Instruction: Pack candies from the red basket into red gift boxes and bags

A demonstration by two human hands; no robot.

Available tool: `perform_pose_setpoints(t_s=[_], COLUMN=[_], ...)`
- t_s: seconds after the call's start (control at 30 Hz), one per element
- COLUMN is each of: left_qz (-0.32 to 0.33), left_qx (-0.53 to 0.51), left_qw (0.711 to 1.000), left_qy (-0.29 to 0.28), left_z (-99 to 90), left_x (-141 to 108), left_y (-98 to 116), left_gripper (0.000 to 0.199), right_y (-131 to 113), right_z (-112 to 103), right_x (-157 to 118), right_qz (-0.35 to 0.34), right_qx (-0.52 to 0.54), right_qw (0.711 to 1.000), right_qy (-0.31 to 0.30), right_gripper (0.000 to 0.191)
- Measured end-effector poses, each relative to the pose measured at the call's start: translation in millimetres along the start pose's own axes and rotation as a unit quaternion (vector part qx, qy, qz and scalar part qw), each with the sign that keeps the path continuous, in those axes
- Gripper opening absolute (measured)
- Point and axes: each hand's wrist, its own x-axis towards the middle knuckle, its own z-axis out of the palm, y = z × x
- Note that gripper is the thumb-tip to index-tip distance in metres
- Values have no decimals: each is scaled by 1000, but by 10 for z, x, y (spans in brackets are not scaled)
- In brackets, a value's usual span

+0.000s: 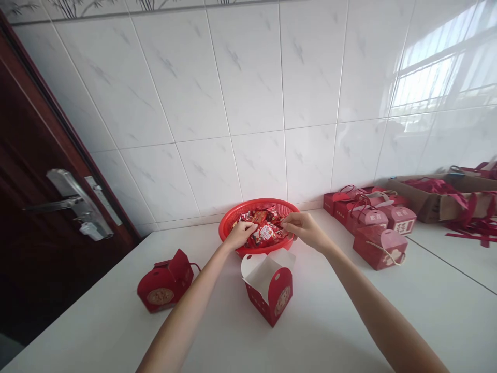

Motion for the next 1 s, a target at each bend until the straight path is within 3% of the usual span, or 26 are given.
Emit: perform_pose_setpoints(t_s=[0.13,0.33,0.47,0.57,0.83,1.0], left_qz=[-8,-9,-53,-61,-62,-45], left_qx=[-42,-119,-215,-246,-257,-277], left_qw=[998,991,975,967,963,957], left_qy=[40,58,13,2,44,73], left_z=[-1,-16,-48,-60,-52,-53], left_x=[-14,-52,-60,-54,-40,-49], left_y=[-51,-13,3,-10,-72,-59], left_gripper=[50,62,60,58,40,49], right_y=[158,300,342,340,320,378], right_z=[187,464,466,438,432,422], right_x=[247,513,503,477,476,486], right_qz=[19,48,44,52,61,68], right_qx=[-5,108,167,198,199,214], right_qw=[998,993,984,978,978,974], right_qy=[59,2,40,36,30,-17], right_gripper=[32,40,49,50,41,35])
